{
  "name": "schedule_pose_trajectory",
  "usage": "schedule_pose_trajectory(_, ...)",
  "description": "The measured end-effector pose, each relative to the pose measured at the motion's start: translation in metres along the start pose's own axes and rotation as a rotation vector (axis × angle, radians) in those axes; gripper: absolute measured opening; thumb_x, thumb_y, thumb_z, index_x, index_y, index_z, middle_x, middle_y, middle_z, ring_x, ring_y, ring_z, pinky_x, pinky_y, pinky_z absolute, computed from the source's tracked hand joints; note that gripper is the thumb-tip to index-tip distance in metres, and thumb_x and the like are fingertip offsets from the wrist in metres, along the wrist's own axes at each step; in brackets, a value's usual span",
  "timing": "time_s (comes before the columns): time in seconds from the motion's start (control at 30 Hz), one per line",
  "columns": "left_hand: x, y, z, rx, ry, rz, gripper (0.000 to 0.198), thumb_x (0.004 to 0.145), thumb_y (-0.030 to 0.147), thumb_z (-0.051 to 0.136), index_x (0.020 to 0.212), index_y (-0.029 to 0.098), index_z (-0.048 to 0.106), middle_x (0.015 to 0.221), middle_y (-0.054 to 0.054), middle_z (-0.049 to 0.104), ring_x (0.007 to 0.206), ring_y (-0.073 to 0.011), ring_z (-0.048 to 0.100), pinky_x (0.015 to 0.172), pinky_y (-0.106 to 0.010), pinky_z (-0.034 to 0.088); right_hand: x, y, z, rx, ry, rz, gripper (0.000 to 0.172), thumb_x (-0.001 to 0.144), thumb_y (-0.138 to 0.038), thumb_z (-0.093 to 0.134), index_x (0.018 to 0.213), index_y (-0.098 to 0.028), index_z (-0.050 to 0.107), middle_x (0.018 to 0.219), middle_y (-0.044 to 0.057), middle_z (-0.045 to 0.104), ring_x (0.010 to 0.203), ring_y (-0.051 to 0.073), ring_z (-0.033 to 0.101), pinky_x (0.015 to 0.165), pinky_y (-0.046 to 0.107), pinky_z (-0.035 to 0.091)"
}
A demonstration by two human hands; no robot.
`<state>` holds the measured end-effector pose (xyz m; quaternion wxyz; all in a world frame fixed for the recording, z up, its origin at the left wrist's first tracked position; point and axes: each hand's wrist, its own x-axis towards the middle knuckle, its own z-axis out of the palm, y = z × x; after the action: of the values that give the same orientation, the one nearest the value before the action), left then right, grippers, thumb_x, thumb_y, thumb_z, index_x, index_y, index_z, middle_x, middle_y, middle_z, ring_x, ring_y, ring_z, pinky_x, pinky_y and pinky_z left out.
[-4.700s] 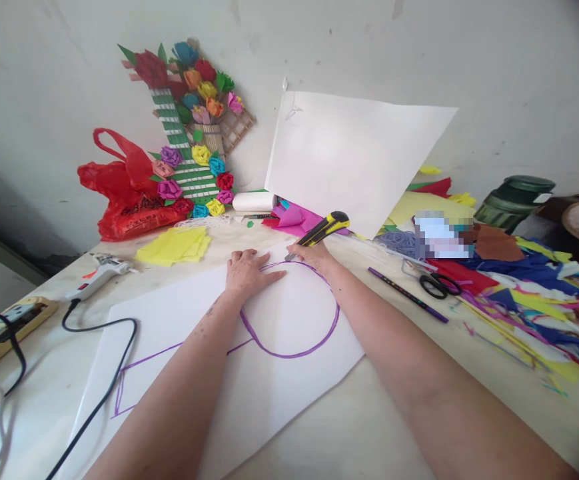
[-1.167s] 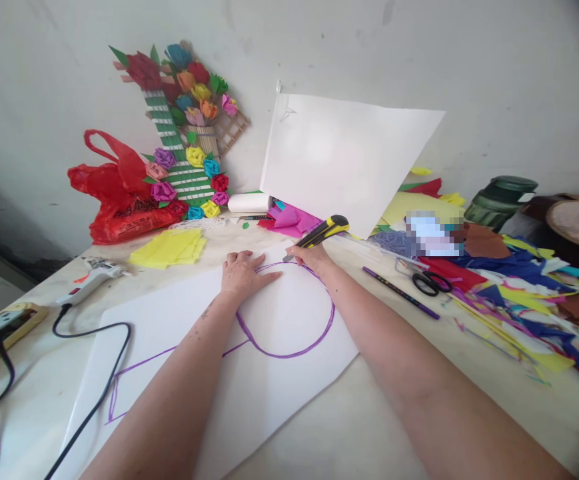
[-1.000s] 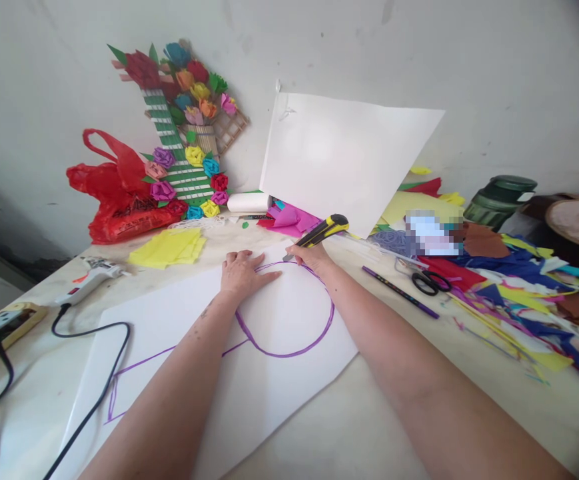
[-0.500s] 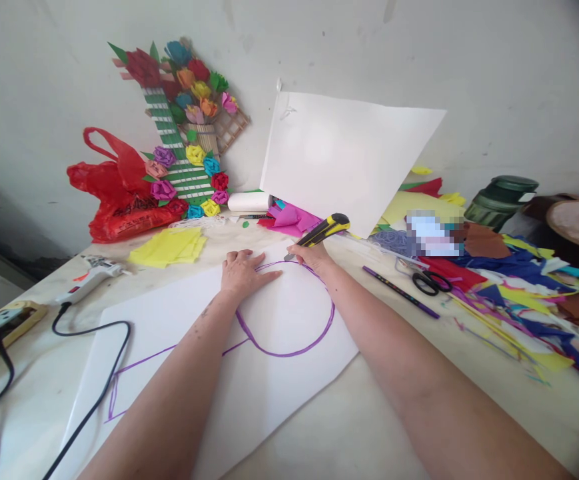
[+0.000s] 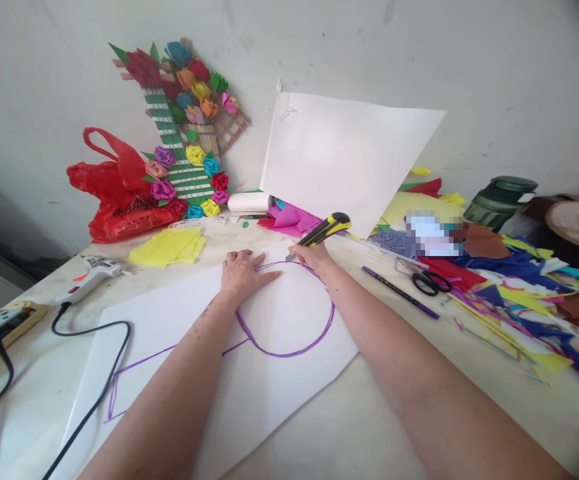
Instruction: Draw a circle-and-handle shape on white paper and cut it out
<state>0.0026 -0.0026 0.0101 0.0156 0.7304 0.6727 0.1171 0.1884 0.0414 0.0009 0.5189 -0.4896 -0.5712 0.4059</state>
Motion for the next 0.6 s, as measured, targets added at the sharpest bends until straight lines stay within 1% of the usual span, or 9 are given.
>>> schedule_pose_trajectory(0.6,-0.0007,0.001,-0.0018,-0.004,-0.009,-0.005,0.079,0.061,0.085,0.038,0.121,0.037,0.059,0.134,-0.004,0.047,0.124,-0.0324,0.031,0.1,-0.043,0.028,0.0002,-0.0011,-0.0028,0.023,-0.006,-0.011,0.026,0.056,-0.027,0.063,0.038,-0.019,0.044,0.031,-0.005,0.04,0.036,0.008,0.037,0.043,0.025,0.034)
